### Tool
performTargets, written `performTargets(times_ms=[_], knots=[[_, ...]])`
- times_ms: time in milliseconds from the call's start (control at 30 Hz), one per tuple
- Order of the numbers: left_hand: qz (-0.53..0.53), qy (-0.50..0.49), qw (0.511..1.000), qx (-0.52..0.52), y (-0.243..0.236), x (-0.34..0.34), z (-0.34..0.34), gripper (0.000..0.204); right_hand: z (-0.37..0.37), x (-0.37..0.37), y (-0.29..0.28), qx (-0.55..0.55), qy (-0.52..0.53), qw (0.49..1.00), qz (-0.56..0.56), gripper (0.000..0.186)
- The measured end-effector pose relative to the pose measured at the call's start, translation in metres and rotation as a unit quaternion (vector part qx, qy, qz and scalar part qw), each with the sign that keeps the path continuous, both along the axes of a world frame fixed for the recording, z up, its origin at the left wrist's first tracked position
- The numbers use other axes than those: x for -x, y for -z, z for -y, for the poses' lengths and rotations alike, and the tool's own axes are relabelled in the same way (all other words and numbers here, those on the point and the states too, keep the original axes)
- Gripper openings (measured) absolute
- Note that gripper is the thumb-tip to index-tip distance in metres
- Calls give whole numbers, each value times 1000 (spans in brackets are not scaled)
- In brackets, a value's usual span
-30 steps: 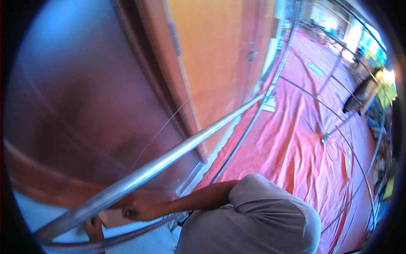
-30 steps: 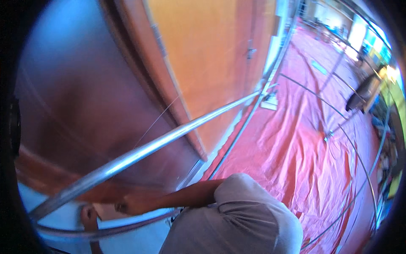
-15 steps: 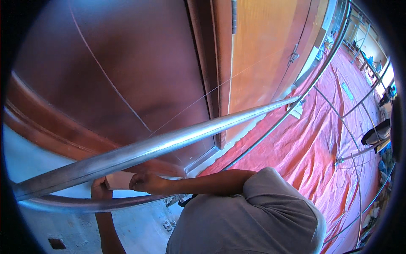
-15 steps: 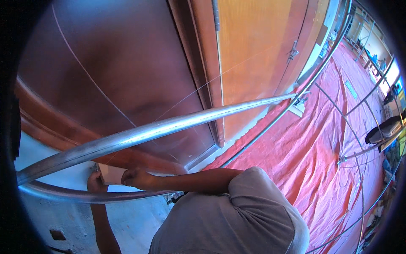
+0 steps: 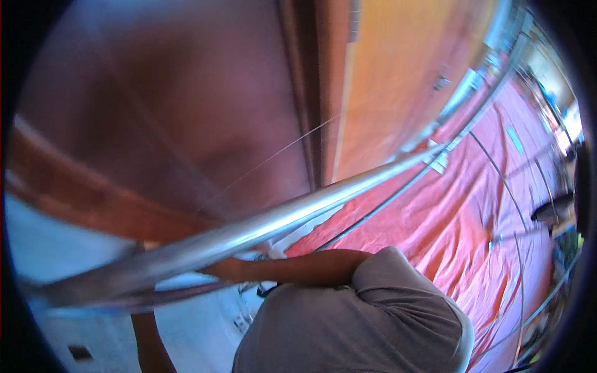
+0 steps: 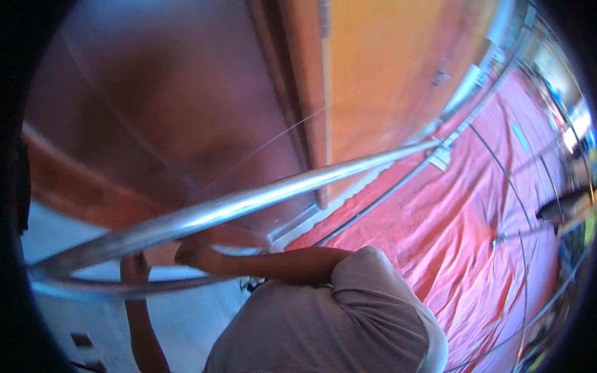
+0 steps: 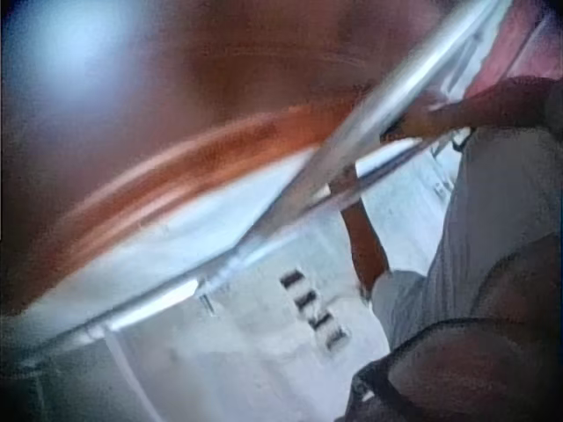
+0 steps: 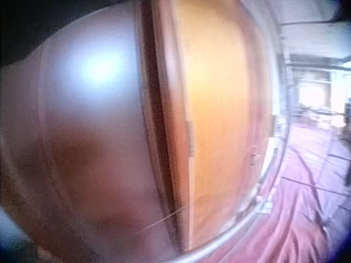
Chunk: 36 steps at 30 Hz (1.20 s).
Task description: The person installs a piece of wood trim around a door frame using adhesive and a string line for alignment, then picks up a hammer and prepares a drill.
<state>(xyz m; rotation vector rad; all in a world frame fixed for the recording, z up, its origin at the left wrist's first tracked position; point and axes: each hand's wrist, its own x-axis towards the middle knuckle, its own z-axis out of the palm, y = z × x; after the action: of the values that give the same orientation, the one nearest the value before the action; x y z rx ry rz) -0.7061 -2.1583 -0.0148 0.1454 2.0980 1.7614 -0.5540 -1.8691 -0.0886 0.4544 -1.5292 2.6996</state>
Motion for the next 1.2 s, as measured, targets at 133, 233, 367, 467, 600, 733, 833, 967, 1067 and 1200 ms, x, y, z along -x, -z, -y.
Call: performTargets(times_ms=[133,233,367,467,600,733,833,967,1067,1200], knots=[[-276,242,879,305,-36,-10,-60,35,-29,4,6,-202,12,979,8,34],[-47,83,988,119,-41,-16,-73,34,-31,5,-21,-103,-39,989,103,20],[120,-71,976,-166,-20,-25,-71,37,-23,10,-29,-84,-65,976,188,18],[92,-66,984,-137,-25,-31,-78,38,-25,13,-22,-69,-84,980,169,16],[36,-16,999,13,-36,-31,-76,38,-22,11,-30,-85,-79,980,164,15],[102,-40,993,-33,-40,-30,-74,36,-19,15,-25,-87,-81,979,168,15],[118,-71,988,-73,-28,-15,-66,30,-21,11,-25,-64,-83,981,163,15],[-303,256,870,294,-64,-26,-82,24,-40,8,-31,-138,-64,974,171,19],[-304,288,860,292,-27,7,-41,30,-28,13,2,-142,-13,984,109,30],[-47,-78,995,29,-31,-23,-58,9,-45,-11,-65,-257,-36,961,91,33]])
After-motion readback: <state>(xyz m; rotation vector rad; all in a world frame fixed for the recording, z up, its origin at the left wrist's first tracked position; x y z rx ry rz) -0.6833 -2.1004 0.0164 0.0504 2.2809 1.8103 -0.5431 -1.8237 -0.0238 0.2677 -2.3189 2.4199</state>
